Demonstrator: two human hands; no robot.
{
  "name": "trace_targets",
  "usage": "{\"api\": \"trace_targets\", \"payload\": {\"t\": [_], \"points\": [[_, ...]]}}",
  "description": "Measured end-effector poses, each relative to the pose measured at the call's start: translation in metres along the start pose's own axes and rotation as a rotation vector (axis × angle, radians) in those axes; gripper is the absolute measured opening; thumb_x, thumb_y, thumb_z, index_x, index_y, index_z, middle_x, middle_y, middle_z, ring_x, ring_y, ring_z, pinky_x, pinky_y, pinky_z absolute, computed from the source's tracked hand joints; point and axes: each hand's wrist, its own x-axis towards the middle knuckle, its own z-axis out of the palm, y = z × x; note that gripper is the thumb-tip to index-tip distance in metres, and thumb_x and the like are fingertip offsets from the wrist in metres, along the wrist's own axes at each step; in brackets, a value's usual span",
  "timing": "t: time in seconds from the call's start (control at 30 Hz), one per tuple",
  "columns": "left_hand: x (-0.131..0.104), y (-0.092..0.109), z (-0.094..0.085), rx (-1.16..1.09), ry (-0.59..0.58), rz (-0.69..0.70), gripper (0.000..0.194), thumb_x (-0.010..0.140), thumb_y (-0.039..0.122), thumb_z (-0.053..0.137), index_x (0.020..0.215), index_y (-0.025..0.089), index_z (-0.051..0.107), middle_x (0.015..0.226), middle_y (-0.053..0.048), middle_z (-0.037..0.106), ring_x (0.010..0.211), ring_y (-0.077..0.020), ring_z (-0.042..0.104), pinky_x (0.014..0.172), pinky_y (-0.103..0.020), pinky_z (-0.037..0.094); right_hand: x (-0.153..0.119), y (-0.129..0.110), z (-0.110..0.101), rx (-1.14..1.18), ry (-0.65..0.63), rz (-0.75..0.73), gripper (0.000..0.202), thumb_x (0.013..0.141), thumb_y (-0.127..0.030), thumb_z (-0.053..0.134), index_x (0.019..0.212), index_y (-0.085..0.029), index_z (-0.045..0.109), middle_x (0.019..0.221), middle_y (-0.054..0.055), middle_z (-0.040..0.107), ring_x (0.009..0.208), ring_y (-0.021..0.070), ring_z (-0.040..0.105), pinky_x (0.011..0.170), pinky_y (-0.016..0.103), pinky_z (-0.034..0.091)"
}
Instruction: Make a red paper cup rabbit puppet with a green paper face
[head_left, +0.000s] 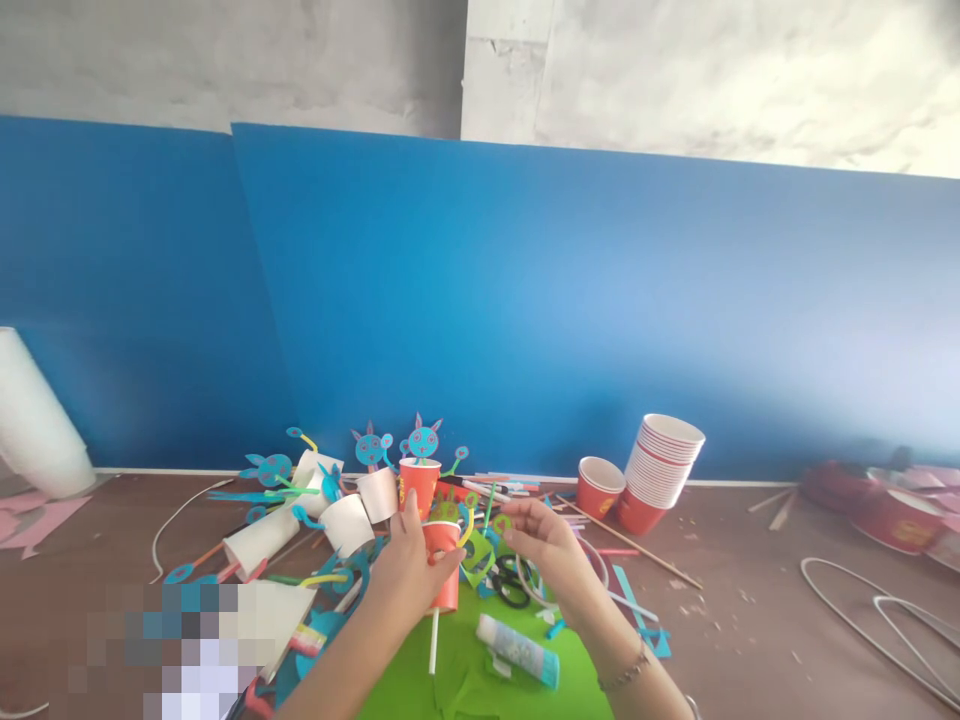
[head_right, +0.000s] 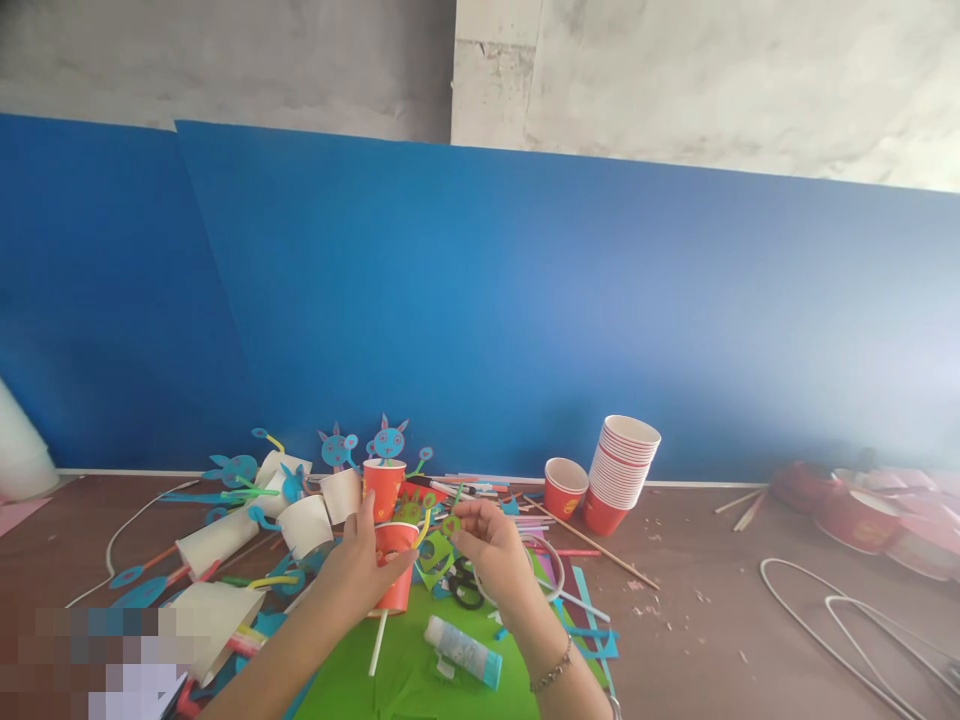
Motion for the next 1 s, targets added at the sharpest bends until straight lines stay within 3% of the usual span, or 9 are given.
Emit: {"api": "trace_targets", "payload": {"t": [0.13, 0.27, 0.4, 0.47, 0.63, 0.73, 0.83, 1.0], "points": [[-0.006, 0.006, 0.002, -0.128, 0.033, 0.061, 0.076, 0.08, 0.03, 0.047, 0.143, 0.006, 0.01, 0.144, -0.029, 0.027, 0.096, -0.029, 0.065, 0.074, -0.032, 0.047, -0.002, -0.007, -0.002, -0.047, 0.067, 0.026, 0.018, 0.061, -0.031, 0.071, 0.069, -0.018, 0.06, 0.062, -0.001, 0.061, 0.061, 0.0155, 0.053, 0.06, 0.027, 0.039], [-0.014, 0.017, 0.0, -0.202, 0.051, 0.055, 0.091, 0.068, 0.021, 0.057, 0.145, 0.012, 0.008, 0.149, -0.025, 0.017, 0.116, -0.0332, 0.053, 0.086, -0.036, 0.045, -0.004, -0.014, -0.005, -0.064, 0.089, -0.015, 0.022, 0.064, -0.038, 0.071, 0.068, -0.018, 0.061, 0.062, 0.0, 0.06, 0.06, 0.0157, 0.052, 0.058, 0.028, 0.04], [-0.024, 0.028, -0.005, -0.267, -0.002, 0.112, 0.098, 0.062, 0.015, 0.059, 0.145, 0.009, 0.008, 0.144, -0.023, 0.032, 0.13, -0.0345, 0.038, 0.1, -0.038, 0.036, -0.004, -0.016, -0.008, -0.06, 0.097, -0.056, 0.027, 0.061, -0.04, 0.075, 0.069, -0.017, 0.063, 0.063, 0.0, 0.06, 0.06, 0.0145, 0.049, 0.057, 0.027, 0.038], [-0.029, 0.03, -0.007, -0.277, -0.069, 0.107, 0.1, 0.061, 0.015, 0.059, 0.146, 0.01, 0.008, 0.141, -0.021, 0.04, 0.129, -0.034, 0.039, 0.1, -0.038, 0.035, -0.002, -0.014, -0.009, -0.05, 0.113, -0.058, 0.027, 0.06, -0.039, 0.076, 0.07, -0.017, 0.064, 0.063, 0.0, 0.06, 0.059, 0.0141, 0.049, 0.057, 0.028, 0.038], [-0.033, 0.026, -0.007, -0.226, -0.169, 0.075, 0.101, 0.057, 0.014, 0.06, 0.147, 0.008, 0.015, 0.141, -0.024, 0.04, 0.128, -0.0388, 0.038, 0.099, -0.043, 0.035, 0.001, -0.009, -0.007, -0.022, 0.108, -0.038, 0.039, 0.058, -0.036, 0.076, 0.09, -0.016, 0.066, 0.057, -0.003, 0.058, 0.055, 0.0131, 0.048, 0.053, 0.026, 0.036], [-0.033, 0.022, -0.006, -0.221, -0.177, 0.116, 0.096, 0.058, 0.016, 0.058, 0.145, 0.006, 0.021, 0.133, -0.023, 0.049, 0.125, -0.0376, 0.042, 0.098, -0.043, 0.036, 0.002, -0.008, -0.006, -0.032, 0.105, -0.005, 0.032, 0.055, -0.035, 0.077, 0.077, -0.015, 0.067, 0.06, 0.0, 0.062, 0.058, 0.0149, 0.052, 0.056, 0.028, 0.039], [-0.034, 0.021, -0.01, -0.247, -0.18, 0.15, 0.095, 0.059, 0.02, 0.061, 0.145, 0.011, 0.023, 0.136, -0.02, 0.047, 0.127, -0.0348, 0.04, 0.101, -0.041, 0.035, 0.001, -0.009, -0.006, -0.051, 0.088, 0.025, 0.025, 0.056, -0.035, 0.076, 0.067, -0.016, 0.064, 0.056, 0.0, 0.06, 0.056, 0.015, 0.052, 0.056, 0.028, 0.04], [-0.036, 0.024, -0.014, -0.352, -0.211, 0.216, 0.101, 0.059, 0.024, 0.064, 0.147, 0.016, 0.016, 0.146, -0.016, 0.037, 0.131, -0.0324, 0.037, 0.103, -0.039, 0.035, -0.003, -0.011, -0.004, -0.098, 0.003, 0.067, 0.022, 0.061, -0.037, 0.072, 0.066, -0.017, 0.064, 0.06, -0.001, 0.059, 0.058, 0.0137, 0.049, 0.056, 0.026, 0.037]]}}
